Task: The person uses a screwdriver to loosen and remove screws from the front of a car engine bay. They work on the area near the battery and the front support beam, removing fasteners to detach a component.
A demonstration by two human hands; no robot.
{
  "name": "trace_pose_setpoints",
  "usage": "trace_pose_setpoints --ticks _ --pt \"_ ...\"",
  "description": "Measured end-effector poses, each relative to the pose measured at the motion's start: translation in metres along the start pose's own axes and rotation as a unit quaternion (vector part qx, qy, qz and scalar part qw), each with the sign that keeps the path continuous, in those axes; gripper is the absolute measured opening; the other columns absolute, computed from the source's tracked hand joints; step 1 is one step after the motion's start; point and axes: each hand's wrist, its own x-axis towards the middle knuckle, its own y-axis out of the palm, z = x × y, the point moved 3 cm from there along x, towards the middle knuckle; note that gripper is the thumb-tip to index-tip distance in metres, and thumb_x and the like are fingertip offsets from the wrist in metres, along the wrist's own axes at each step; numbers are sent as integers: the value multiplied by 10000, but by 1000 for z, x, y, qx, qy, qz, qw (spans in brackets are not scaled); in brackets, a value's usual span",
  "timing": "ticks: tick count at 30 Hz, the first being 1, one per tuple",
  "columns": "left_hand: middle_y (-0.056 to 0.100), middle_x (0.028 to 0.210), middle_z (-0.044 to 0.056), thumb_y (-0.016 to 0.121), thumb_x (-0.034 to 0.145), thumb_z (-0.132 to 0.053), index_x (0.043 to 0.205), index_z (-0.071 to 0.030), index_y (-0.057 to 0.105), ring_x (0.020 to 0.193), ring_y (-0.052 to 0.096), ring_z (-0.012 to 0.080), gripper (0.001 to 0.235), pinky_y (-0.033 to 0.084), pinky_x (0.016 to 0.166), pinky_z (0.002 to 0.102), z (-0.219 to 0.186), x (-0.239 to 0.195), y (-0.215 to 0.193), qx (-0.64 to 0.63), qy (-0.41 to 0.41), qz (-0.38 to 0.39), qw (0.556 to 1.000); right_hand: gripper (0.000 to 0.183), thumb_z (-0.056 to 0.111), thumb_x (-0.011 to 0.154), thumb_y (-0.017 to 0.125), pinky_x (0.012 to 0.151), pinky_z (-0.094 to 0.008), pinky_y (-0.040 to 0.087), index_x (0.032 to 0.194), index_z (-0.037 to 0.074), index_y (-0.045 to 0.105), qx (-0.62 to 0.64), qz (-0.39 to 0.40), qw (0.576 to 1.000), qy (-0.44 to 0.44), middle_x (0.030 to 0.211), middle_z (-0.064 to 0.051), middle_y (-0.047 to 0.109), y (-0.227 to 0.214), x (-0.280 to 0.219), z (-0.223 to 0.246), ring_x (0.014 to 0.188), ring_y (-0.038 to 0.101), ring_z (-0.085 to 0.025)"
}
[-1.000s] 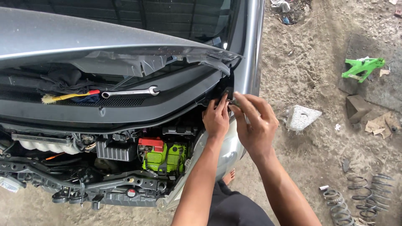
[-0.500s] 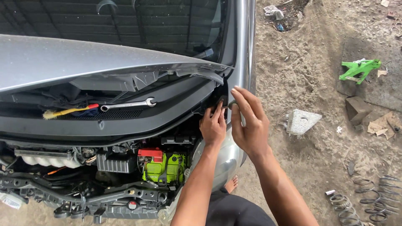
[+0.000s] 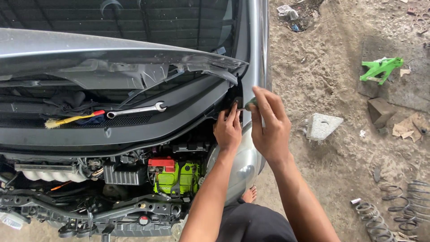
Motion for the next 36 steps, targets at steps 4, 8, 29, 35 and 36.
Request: trace_pose_setpoints --ticks 4,8,29,35,36 --pt "696 1015 -18 616 1007 -413 1295 -375 714 805 733 260 306 570 622 423 2 -4 4 2 -8 15 1000 338 59 903 814 802 -383 584 1238 65 769 -27 0 999 29 1049 -85 690 -3 -12 -14 904 718 -257" --pt "698 1030 -26 616 1012 -406 1290 -368 718 822 737 258 299 571 625 422 4 -6 4 -4 -14 18 1000 398 -34 974 684 830 -442 575 1369 3 661 -36 11 999 23 1142 -182 665 -9 0 2 989 715 -356" --pt "691 1147 -37 692 976 -482 1374 -348 672 968 748 229 420 581 730 437 8 -6 3 -42 -60 11 997 424 -144 981 691 791 -433 645 1387 -96 581 76 11 992 104 1211 -239 635 -32 -33 -12 1074 708 -397" --pt "674 1197 -81 716 987 -430 1345 -340 693 1028 741 183 369 565 782 416 18 3 13 -48 -57 9 997 456 -192 970 690 785 -500 649 1400 -120 558 82 -9 993 84 1192 -277 613 -29 -27 -11 1069 694 -445" --pt "676 1197 -85 723 989 -412 1336 -330 700 1036 743 181 358 573 768 409 22 6 20 -59 -45 10 997 455 -188 974 687 788 -503 646 1404 -117 556 85 -7 993 85 1191 -279 611 -28 -26 -13 1071 696 -450"
